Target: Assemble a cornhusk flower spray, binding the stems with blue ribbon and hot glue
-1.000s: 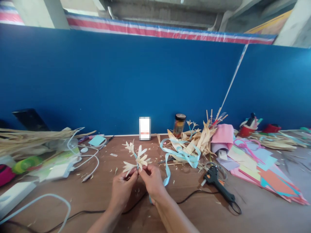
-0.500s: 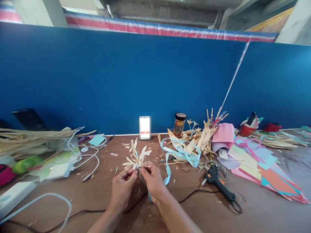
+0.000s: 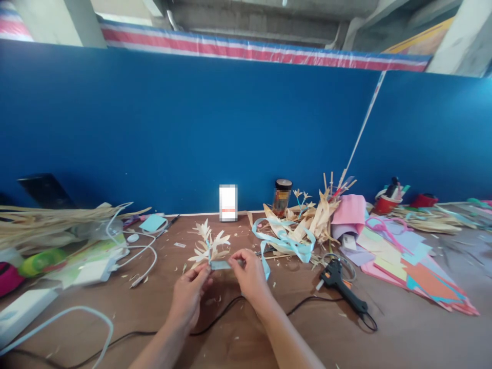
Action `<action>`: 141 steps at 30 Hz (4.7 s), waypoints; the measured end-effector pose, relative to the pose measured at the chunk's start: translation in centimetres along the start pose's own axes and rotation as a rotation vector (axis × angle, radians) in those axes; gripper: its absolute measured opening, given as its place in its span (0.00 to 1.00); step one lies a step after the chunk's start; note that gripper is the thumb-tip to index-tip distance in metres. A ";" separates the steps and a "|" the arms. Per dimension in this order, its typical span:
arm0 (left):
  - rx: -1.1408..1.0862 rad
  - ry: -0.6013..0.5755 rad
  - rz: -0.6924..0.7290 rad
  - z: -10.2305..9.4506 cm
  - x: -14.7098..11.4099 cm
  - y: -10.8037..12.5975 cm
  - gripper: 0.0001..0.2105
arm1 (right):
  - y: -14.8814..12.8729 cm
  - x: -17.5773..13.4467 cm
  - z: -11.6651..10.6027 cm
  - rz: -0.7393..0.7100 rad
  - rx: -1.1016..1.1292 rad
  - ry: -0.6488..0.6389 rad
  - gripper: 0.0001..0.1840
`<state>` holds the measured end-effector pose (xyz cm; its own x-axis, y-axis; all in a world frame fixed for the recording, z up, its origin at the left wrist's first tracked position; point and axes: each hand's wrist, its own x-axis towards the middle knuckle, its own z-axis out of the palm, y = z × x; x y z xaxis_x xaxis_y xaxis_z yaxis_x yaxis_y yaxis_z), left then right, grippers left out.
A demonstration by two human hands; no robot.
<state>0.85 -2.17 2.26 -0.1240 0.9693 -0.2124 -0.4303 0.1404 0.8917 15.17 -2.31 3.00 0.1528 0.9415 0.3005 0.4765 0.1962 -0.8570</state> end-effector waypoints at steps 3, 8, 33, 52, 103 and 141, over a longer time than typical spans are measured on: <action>0.015 0.040 0.010 -0.4 0.7 0.1 0.15 | 0.0 0.1 -0.8 -0.066 -0.165 -0.072 0.06; 0.108 0.069 0.063 -1.2 2.0 -0.3 0.15 | -0.3 0.3 -2.9 -0.062 -0.399 -0.138 0.03; 0.147 0.060 0.098 -1.6 2.5 -1.2 0.16 | 8.5 -9.8 -19.7 0.139 -1.266 0.217 0.19; 0.074 0.033 0.082 -1.1 2.0 -0.7 0.16 | 2.4 -9.0 -17.8 0.247 0.039 0.420 0.21; 0.154 -0.086 0.138 -0.7 1.1 -0.4 0.15 | 0.2 -5.0 -0.6 0.167 0.172 -0.205 0.24; 0.027 -0.041 0.075 -0.8 1.5 -0.1 0.15 | -0.3 -7.9 -16.8 0.028 0.746 0.831 0.18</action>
<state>-0.01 -0.92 1.54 -0.1182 0.9847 -0.1284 -0.3968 0.0717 0.9151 28.38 -14.43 7.90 0.8196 0.5270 0.2248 -0.1324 0.5560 -0.8206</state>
